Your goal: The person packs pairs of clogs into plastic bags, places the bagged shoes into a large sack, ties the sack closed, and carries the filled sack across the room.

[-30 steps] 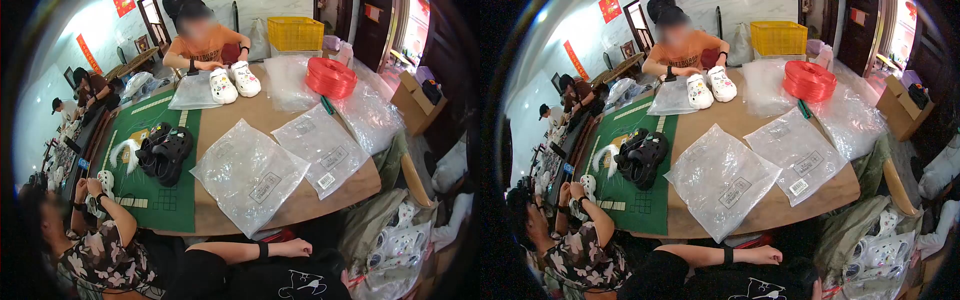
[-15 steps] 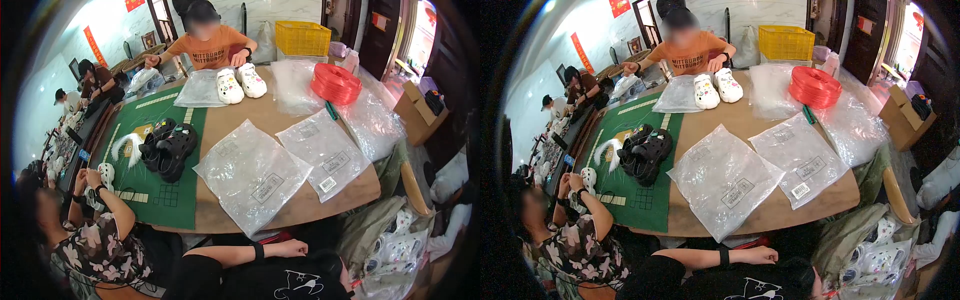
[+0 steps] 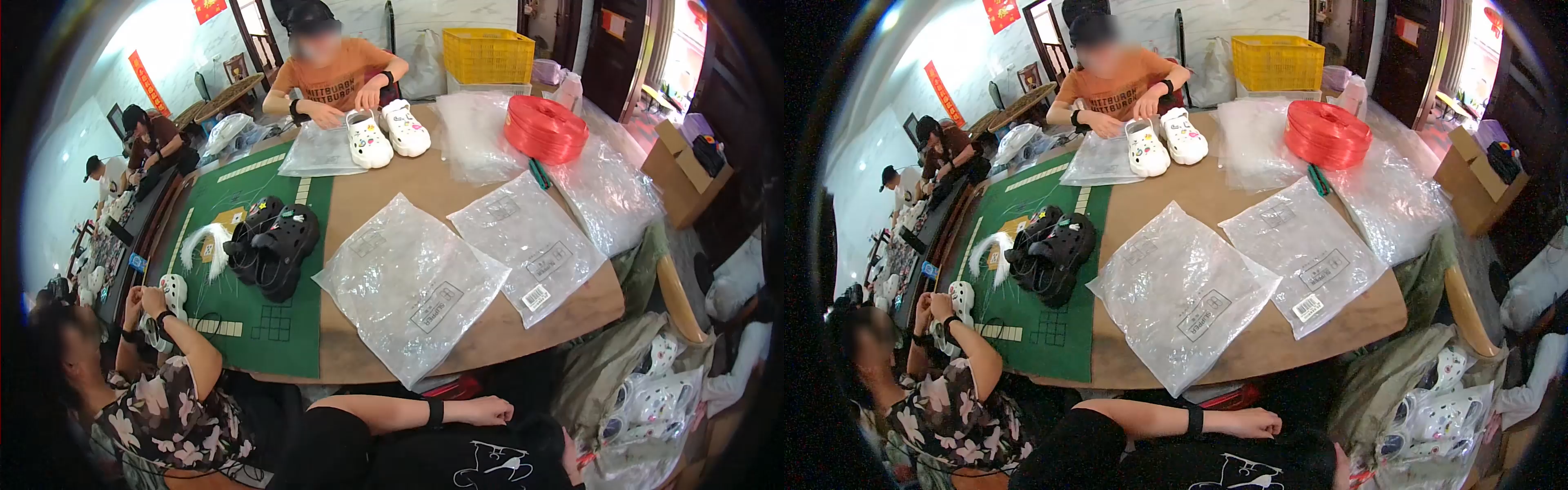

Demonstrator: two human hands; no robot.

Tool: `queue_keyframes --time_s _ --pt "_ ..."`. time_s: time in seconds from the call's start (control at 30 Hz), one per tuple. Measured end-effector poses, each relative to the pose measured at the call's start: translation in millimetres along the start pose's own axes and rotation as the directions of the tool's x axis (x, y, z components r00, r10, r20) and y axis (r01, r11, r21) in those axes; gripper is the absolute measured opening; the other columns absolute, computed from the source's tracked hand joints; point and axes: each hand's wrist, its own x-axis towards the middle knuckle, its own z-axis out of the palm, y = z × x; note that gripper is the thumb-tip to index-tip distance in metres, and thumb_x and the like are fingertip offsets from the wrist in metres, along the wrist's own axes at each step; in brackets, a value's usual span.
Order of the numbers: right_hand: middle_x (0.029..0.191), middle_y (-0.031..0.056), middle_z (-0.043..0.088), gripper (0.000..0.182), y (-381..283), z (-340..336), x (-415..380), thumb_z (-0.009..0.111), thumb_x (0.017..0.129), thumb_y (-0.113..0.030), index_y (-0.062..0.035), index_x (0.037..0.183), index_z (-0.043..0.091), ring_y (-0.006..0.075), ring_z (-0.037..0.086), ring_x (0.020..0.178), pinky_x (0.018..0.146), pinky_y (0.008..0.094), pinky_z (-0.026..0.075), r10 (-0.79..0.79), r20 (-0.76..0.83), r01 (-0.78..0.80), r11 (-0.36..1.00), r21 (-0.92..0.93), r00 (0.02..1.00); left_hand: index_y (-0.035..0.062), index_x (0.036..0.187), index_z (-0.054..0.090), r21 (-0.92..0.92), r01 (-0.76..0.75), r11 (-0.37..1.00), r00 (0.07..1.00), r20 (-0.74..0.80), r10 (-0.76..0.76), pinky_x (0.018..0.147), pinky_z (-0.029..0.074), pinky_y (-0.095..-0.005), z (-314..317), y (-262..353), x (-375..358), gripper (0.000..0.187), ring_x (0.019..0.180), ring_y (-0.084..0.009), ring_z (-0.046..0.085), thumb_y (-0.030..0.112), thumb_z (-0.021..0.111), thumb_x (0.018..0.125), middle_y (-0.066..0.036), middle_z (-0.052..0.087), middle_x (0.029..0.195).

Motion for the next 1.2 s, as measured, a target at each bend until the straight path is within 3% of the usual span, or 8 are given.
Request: queue_keyframes --time_s 0.3,0.5,0.67,0.77,0.87,1.03,1.1,1.2 --pt "0.111 0.0108 0.066 0.04 9 -24 -10 0.05 0.098 -0.031 0.0016 0.119 0.059 0.0216 0.062 0.1 0.091 0.0332 0.049 -0.078 -0.03 0.073 0.985 -0.154 0.996 0.0034 0.092 0.059 0.069 -0.076 0.995 0.997 -0.01 0.077 0.073 0.048 -0.0435 3 2 4 0.019 0.086 -0.034 0.061 0.016 0.068 0.081 -0.015 0.062 0.089" --pt "0.112 0.0107 0.065 0.04 -1 -30 10 0.05 0.098 -0.031 0.0016 0.12 0.058 0.0204 0.061 0.102 0.093 0.0327 0.048 -0.15 0.012 0.148 0.957 -0.248 0.989 0.0011 0.109 0.059 -0.021 0.171 0.985 0.984 0.045 -0.17 0.076 0.049 -0.0383 -38 25 -28 0.029 0.087 -0.0279 0.063 0.023 0.061 0.092 -0.014 0.064 0.095" --pt "0.104 0.0096 0.066 0.036 -28 -35 27 0.053 0.097 -0.026 0.0032 0.116 0.058 0.019 0.063 0.094 0.087 0.0306 0.05 -0.138 0.039 0.143 0.932 -0.334 0.99 0.003 0.121 0.057 -0.188 0.116 0.975 0.921 -0.347 -0.177 0.085 0.049 -0.0302 -94 51 -89 0.033 0.095 -0.0166 0.062 0.022 0.059 0.094 -0.008 0.066 0.101" --pt "0.095 0.008 0.068 0.032 -64 -7 25 0.054 0.096 -0.024 0.0014 0.116 0.058 0.0165 0.065 0.082 0.077 0.0275 0.052 -0.112 0.08 0.136 0.895 -0.424 0.99 0.0016 0.12 0.058 -0.359 0.128 0.925 0.747 -0.578 -0.328 0.087 0.049 -0.029 -144 57 -141 0.032 0.097 -0.0133 0.06 0.021 0.058 0.095 -0.006 0.065 0.105" --pt "0.095 0.0069 0.067 0.03 -85 0 36 0.054 0.095 -0.021 -0.0051 0.121 0.057 0.013 0.064 0.078 0.065 0.024 0.051 -0.029 0.078 0.071 0.786 -0.614 0.997 0.003 0.11 0.065 -0.232 0.145 0.962 0.38 -0.885 -0.271 0.078 0.049 -0.0279 -199 48 -203 0.021 0.085 -0.0116 0.061 0.014 0.059 0.092 -0.003 0.067 0.092" --pt "0.096 0.0073 0.067 0.03 -115 29 38 0.056 0.093 -0.017 -0.0043 0.12 0.057 0.0125 0.063 0.077 0.064 0.0229 0.049 -0.16 0.162 0.227 0.715 -0.661 0.974 0.0025 0.099 0.065 0.09 0.64 0.763 -0.182 -0.947 0.264 0.086 0.048 -0.0372 -295 30 -313 0.018 0.096 -0.029 0.061 0.004 0.06 0.082 -0.014 0.065 0.098" --pt "0.097 0.0082 0.067 0.03 -122 29 41 0.056 0.093 -0.016 -0.0038 0.12 0.057 0.013 0.063 0.077 0.065 0.0231 0.049 -0.19 0.18 0.262 0.696 -0.669 0.965 0.0049 0.113 0.06 0.01 0.868 0.497 -0.226 -0.882 0.413 0.096 0.042 -0.0441 -322 7 -356 0.036 0.113 -0.0341 0.052 0.006 0.062 0.077 -0.017 0.058 0.117" --pt "0.094 0.0087 0.067 0.029 -123 26 45 0.056 0.092 -0.013 -0.0022 0.119 0.057 0.014 0.064 0.075 0.066 0.0246 0.051 -0.216 0.169 0.274 0.708 -0.651 0.962 0.0091 0.128 0.05 -0.209 0.931 0.298 -0.319 -0.865 0.388 0.103 0.036 -0.0492 -341 -14 -383 0.059 0.128 -0.0395 0.037 0.017 0.066 0.071 -0.022 0.034 0.143"
